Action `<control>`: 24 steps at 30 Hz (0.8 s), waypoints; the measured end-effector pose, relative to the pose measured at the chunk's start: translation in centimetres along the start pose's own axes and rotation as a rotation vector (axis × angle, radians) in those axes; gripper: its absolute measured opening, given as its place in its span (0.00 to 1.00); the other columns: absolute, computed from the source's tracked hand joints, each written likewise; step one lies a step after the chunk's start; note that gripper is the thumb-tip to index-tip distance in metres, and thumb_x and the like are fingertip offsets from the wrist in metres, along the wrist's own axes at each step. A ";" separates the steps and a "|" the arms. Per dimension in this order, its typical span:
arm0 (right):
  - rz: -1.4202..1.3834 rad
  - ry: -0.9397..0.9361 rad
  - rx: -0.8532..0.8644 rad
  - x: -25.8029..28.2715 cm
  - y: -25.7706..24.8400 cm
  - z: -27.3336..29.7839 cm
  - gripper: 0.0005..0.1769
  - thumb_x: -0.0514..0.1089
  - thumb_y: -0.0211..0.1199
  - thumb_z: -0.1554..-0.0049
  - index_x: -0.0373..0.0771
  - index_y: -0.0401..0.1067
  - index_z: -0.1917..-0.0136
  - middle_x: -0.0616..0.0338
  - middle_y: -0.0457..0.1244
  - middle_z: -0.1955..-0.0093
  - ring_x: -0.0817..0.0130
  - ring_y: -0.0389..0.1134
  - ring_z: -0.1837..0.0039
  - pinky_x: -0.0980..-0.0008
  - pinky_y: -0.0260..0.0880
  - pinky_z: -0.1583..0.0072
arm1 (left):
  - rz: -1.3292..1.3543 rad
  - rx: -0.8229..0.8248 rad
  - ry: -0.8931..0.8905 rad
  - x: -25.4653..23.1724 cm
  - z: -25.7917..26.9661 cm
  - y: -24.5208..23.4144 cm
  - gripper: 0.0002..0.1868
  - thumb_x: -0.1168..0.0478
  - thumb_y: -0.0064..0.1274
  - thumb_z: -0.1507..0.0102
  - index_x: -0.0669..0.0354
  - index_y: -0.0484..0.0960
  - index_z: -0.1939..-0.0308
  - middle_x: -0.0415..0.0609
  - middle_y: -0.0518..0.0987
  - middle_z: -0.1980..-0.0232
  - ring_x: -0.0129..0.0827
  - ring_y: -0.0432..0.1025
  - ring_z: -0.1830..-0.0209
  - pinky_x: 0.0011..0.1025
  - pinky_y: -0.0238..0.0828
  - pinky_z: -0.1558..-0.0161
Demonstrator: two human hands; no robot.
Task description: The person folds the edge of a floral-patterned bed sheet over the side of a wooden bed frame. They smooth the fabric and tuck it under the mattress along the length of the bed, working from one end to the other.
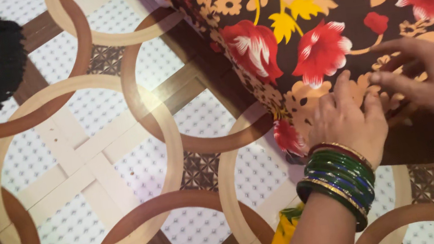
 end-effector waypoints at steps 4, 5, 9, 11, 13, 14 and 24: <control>0.120 -0.018 0.003 1.8 -0.3 0.0 0.35 0.56 0.67 0.44 0.45 0.69 0.26 0.55 0.74 0.47 0.64 0.77 0.49 0.64 0.77 0.50 | 0.018 0.001 0.042 -0.4 -0.6 0.3 0.31 0.49 0.42 0.32 0.52 0.66 0.25 0.63 0.75 0.40 0.56 0.68 0.37 0.50 0.64 0.40; 0.158 0.025 0.024 1.9 -0.3 0.3 0.34 0.57 0.66 0.43 0.48 0.70 0.26 0.57 0.74 0.47 0.64 0.78 0.50 0.64 0.77 0.49 | 0.017 0.006 0.051 -0.4 -0.5 0.3 0.31 0.50 0.42 0.33 0.52 0.67 0.26 0.61 0.76 0.40 0.55 0.69 0.37 0.50 0.64 0.40; 0.305 0.115 0.082 1.9 -0.3 0.5 0.32 0.62 0.62 0.40 0.57 0.70 0.25 0.65 0.76 0.49 0.67 0.80 0.56 0.68 0.78 0.51 | 0.006 0.035 0.066 -0.1 -1.1 0.7 0.28 0.50 0.42 0.31 0.52 0.68 0.27 0.61 0.76 0.41 0.56 0.69 0.38 0.50 0.64 0.39; 0.293 0.069 0.063 2.3 -0.2 0.4 0.31 0.62 0.61 0.42 0.57 0.71 0.28 0.66 0.76 0.50 0.68 0.79 0.53 0.67 0.77 0.51 | -0.029 0.022 0.125 0.1 -1.2 0.4 0.28 0.51 0.42 0.32 0.52 0.69 0.29 0.60 0.76 0.40 0.55 0.69 0.38 0.50 0.64 0.40; 0.273 0.071 0.077 2.4 0.3 0.7 0.31 0.63 0.61 0.43 0.58 0.71 0.28 0.67 0.76 0.50 0.69 0.78 0.51 0.67 0.77 0.50 | -0.069 0.001 0.152 0.5 -1.2 0.3 0.27 0.52 0.43 0.33 0.53 0.70 0.30 0.59 0.76 0.40 0.54 0.70 0.38 0.51 0.64 0.41; 0.263 0.097 0.095 2.4 0.4 0.8 0.31 0.63 0.61 0.44 0.59 0.71 0.28 0.68 0.76 0.50 0.69 0.79 0.51 0.67 0.78 0.49 | -0.087 -0.014 0.153 0.6 -1.5 0.3 0.27 0.52 0.43 0.33 0.54 0.70 0.30 0.60 0.76 0.40 0.54 0.70 0.38 0.51 0.64 0.40; 0.353 0.049 0.154 4.0 -0.3 1.1 0.32 0.65 0.55 0.42 0.64 0.65 0.25 0.72 0.75 0.47 0.68 0.77 0.45 0.65 0.77 0.46 | -0.088 -0.083 0.186 0.5 -2.5 0.4 0.27 0.52 0.42 0.32 0.55 0.69 0.30 0.62 0.76 0.41 0.56 0.71 0.40 0.51 0.65 0.42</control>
Point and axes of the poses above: each hand's wrist, its own z-axis away from the middle knuckle, its own y-axis out of the palm, x = y × z, the point moved 7 cm from there along -z, towards the middle knuckle
